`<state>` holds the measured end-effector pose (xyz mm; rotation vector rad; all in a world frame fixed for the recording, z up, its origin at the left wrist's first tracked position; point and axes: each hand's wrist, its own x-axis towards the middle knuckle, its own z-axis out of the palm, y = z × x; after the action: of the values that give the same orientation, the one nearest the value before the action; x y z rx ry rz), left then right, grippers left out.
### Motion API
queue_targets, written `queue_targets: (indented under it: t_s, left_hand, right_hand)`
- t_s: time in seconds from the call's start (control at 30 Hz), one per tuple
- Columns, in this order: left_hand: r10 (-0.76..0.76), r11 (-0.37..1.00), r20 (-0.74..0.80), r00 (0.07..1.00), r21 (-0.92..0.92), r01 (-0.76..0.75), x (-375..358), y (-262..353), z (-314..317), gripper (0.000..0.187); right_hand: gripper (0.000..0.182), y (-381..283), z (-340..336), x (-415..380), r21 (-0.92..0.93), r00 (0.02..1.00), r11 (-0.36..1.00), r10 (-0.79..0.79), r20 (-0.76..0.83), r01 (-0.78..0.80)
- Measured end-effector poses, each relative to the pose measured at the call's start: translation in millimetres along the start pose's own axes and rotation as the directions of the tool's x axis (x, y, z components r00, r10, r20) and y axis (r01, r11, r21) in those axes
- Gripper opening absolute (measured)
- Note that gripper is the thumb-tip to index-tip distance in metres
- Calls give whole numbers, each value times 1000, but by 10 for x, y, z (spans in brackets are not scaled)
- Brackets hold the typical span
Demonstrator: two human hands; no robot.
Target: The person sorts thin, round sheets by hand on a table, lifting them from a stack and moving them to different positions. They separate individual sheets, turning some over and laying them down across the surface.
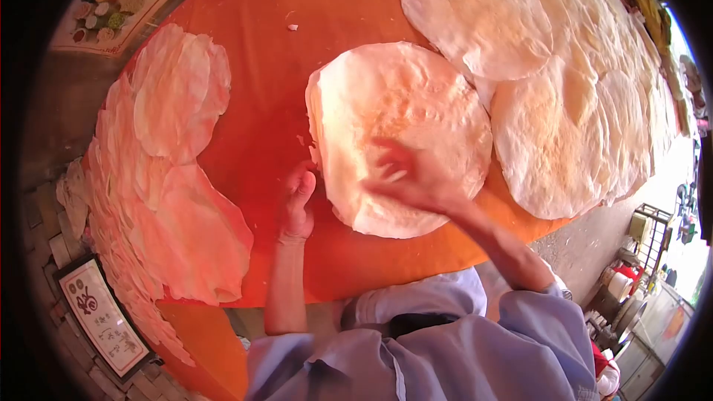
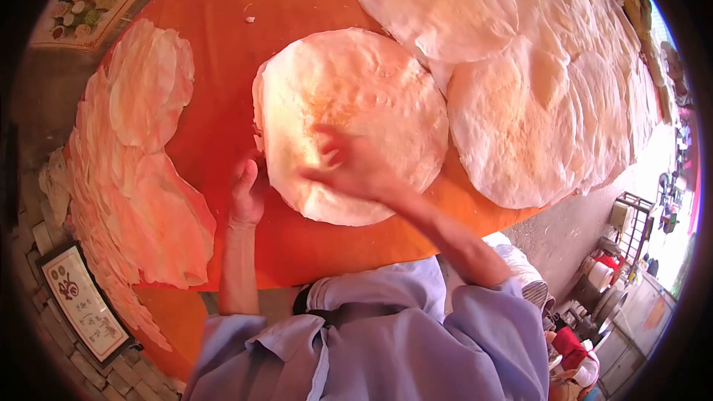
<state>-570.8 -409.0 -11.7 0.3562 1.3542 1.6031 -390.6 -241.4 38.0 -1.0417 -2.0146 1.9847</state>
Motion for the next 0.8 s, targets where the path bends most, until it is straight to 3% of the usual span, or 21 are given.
queue_targets:
  t_s: [0.03,0.1,0.13,0.23,0.37,0.4,0.5,0.53,0.63,0.67,0.77,0.8]
  left_hand:
    - [-6,1000,15,1000,-20,7,1,30,49,37]
    - [-16,998,40,999,-59,18,-3,124,247,36]
    - [-26,1000,-59,998,-17,25,5,137,320,32]
    - [-82,995,-144,986,37,89,85,180,389,30]
    - [-132,991,-136,982,4,134,130,211,414,34]
    - [-130,991,-121,984,6,132,144,222,440,34]
    - [-140,989,-112,984,31,145,156,219,517,32]
    - [-141,988,-137,981,45,148,172,214,535,30]
    - [-125,991,-131,984,-55,118,223,-69,249,25]
    - [-119,988,-115,986,-115,106,203,-161,114,23]
    - [-121,992,-209,970,-55,112,61,83,356,20]
    - [-90,993,-166,982,-85,77,-14,66,260,26]
  right_hand:
    - [52,-223,174,-18,-162,990,978,-140,-29,134]
    - [53,-279,363,118,-249,949,927,-306,-75,279]
    - [53,-281,391,173,-296,918,891,-385,-93,344]
    - [53,-222,287,282,-96,996,995,-17,85,25]
    - [40,-25,350,283,247,999,969,18,-51,-5]
    - [34,-208,369,258,300,982,942,178,-58,-153]
    - [33,-294,398,291,-65,986,996,45,-162,-57]
    - [30,-160,392,331,71,987,996,-46,-154,58]
    - [20,-148,282,332,168,992,985,57,-114,-37]
    - [18,-191,261,296,128,989,992,6,-147,13]
    - [17,-258,249,182,62,970,994,-76,-231,93]
    - [17,-488,133,90,17,932,977,-197,-304,212]
